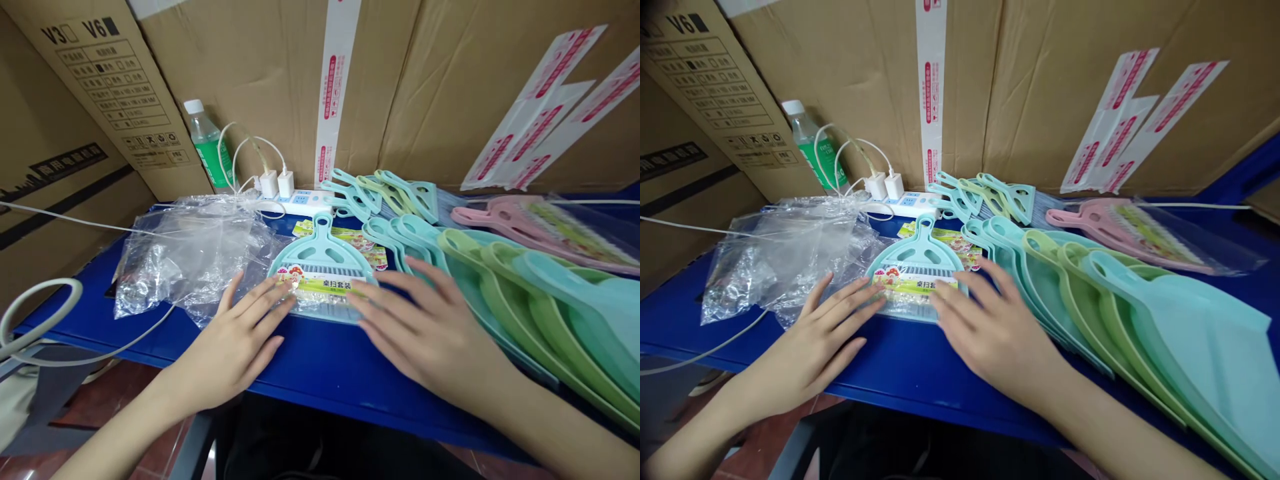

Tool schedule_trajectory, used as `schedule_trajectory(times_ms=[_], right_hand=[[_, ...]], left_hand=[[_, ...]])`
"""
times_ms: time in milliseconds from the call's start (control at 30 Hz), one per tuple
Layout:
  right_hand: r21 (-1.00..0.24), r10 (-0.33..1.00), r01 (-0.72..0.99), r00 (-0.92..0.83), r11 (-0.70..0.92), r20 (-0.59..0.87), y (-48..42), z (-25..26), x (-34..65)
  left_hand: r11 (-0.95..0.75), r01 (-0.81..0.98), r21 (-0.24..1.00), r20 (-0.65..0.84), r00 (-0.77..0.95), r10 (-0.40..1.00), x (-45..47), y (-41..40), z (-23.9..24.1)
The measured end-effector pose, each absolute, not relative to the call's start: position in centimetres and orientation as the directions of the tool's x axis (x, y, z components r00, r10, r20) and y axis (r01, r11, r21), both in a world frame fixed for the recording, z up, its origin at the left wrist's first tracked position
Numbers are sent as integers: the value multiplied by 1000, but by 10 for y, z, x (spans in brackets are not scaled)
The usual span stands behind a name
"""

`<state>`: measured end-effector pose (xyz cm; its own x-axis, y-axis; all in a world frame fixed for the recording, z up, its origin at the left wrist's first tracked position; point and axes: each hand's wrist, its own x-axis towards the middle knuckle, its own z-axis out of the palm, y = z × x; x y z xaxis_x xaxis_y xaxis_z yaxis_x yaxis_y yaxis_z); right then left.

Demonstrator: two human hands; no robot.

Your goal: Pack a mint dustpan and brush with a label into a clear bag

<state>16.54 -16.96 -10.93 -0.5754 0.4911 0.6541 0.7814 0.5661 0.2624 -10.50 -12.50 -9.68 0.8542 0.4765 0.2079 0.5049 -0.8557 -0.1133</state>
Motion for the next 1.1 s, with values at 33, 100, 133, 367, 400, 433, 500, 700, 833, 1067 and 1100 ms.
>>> schedule_trajectory(times_ms=[33, 100, 133, 367, 400, 433, 500, 700, 833, 1067, 1100], right_hand=[[360, 432, 736, -645, 573, 630, -171, -110, 161], [489, 359, 647, -747, 585, 559, -173, -112, 153], [525, 339, 619, -774, 584, 535, -172, -113, 150], [584, 367, 581, -813, 567, 452, -153, -115, 148], [562, 377, 591, -805, 579, 457, -151, -116, 148], [535, 391, 604, -794, 590, 466, -150, -118, 147], [473, 426, 638, -764, 607, 485, -149, -122, 147], [317, 517, 714, -682, 624, 518, -152, -126, 148], [249, 559, 737, -651, 629, 514, -155, -122, 156], [178, 587, 750, -622, 637, 518, -160, -118, 181], [176, 588, 753, -618, 634, 522, -160, -117, 184]], left_hand=[[-855, 497, -148, 238, 857, 457, -100, -127, -98], [-843, 498, -203, 284, 854, 436, -91, -130, -101], [-833, 505, -226, 302, 849, 432, -87, -132, -103], [-767, 545, -338, 310, 834, 456, -76, -130, -110], [-760, 550, -345, 304, 832, 464, -75, -130, -110], [-755, 554, -350, 297, 830, 471, -75, -130, -110], [-764, 542, -350, 280, 839, 467, -73, -130, -111], [-833, 464, -303, 233, 883, 407, -72, -131, -113], [-816, 476, -328, 206, 879, 430, -79, -132, -110], [-791, 537, -294, 227, 843, 488, -100, -130, -106], [-794, 539, -279, 225, 841, 492, -103, -129, -107]])
